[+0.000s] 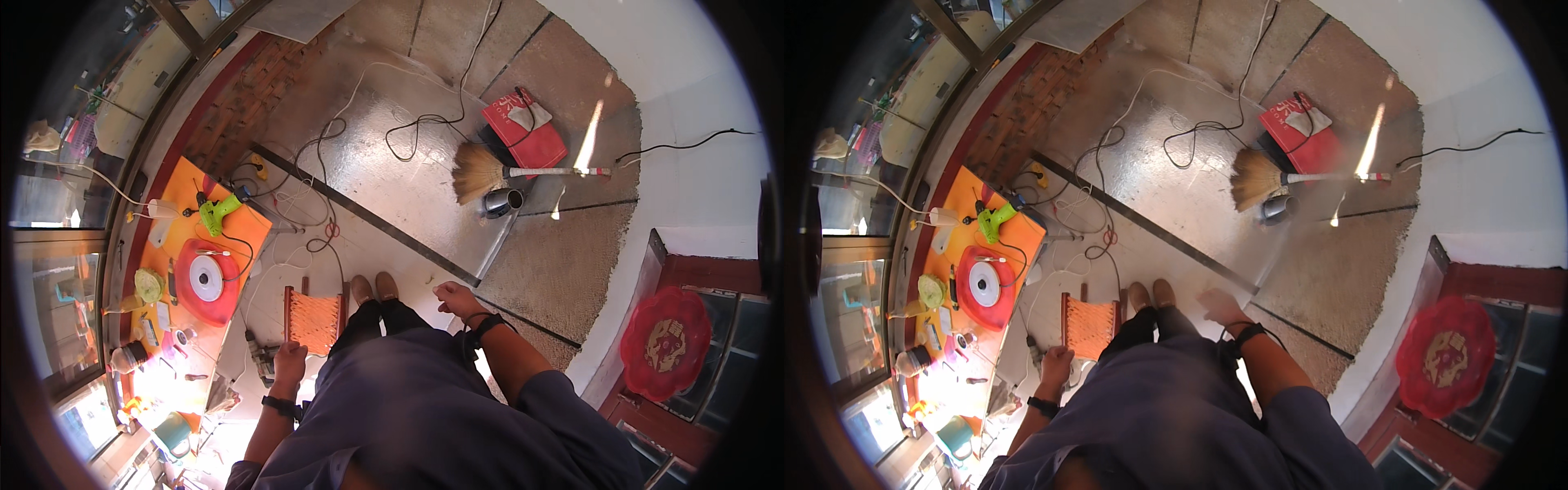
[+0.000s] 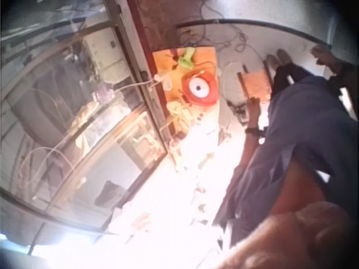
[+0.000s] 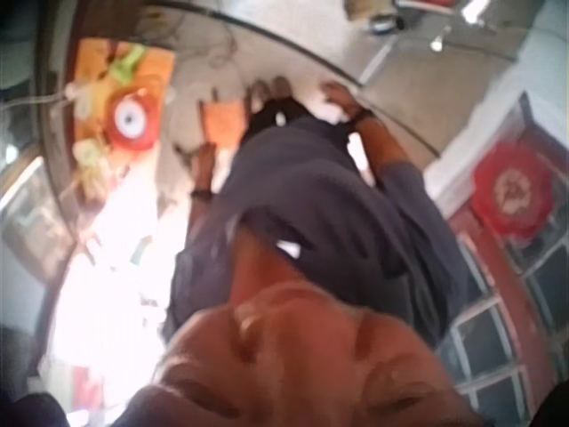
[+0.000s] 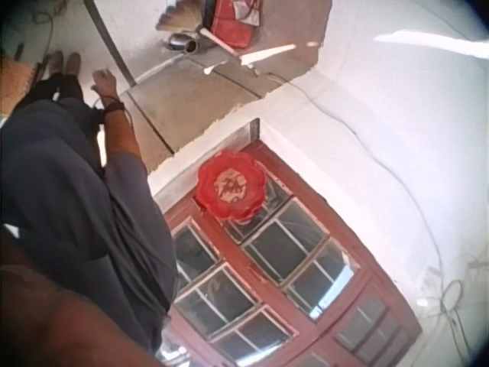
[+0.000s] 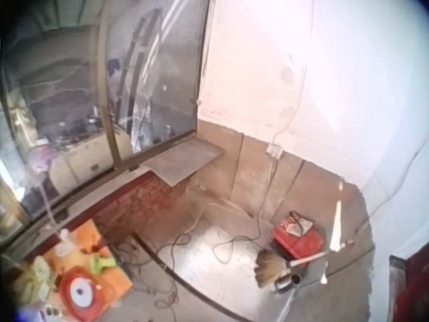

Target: The person picks up a hammer drill and kneels on the floor to drill multiple holes into a brick wall section. After drilling, the person stands up and places the drill on a nearby table.

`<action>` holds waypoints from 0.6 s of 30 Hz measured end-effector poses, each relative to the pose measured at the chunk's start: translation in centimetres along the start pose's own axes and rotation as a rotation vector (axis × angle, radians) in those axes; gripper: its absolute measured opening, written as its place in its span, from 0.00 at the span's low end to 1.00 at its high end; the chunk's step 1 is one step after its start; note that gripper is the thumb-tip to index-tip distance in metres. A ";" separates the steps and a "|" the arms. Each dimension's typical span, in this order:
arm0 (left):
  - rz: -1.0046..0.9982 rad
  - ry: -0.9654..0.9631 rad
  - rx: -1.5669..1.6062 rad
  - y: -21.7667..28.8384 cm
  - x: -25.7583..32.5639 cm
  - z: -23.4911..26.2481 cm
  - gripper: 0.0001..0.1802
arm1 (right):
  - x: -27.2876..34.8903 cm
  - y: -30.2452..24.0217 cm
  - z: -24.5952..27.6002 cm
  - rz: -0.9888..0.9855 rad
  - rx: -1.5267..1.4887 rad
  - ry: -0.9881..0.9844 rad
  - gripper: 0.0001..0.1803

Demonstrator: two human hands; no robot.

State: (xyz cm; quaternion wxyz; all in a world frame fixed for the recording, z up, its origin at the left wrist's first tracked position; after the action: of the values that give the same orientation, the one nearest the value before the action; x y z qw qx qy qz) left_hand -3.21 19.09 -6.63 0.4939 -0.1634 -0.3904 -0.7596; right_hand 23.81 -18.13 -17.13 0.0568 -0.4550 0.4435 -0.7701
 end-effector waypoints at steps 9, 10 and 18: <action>0.021 0.016 0.012 -0.7 -2.7 2.5 0.23 | -3.8 0.0 -0.4 0.166 0.085 0.017 0.21; 0.030 0.015 0.021 -0.3 -3.2 3.4 0.24 | -4.5 -0.9 -0.8 0.209 0.111 0.019 0.20; 0.060 -0.016 0.005 1.3 -6.7 5.0 0.25 | -6.3 -11.4 0.1 -0.426 -0.296 0.062 0.16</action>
State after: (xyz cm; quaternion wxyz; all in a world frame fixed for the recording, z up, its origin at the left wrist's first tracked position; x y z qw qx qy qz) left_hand 0.30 26.74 -7.15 0.5136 -0.1799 -0.3911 -0.7422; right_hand 31.08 -8.26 -12.83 -0.1877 -0.5177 0.4470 -0.7050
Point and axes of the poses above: each hand's wrist, its own x-axis away from the middle knuckle, its own z-axis out of the back of the hand, y = z × x, the point moved 5 cm from there along -x, towards the middle knuckle, and after that the axes turned 5 degrees about -z, right-handed, at the moved point
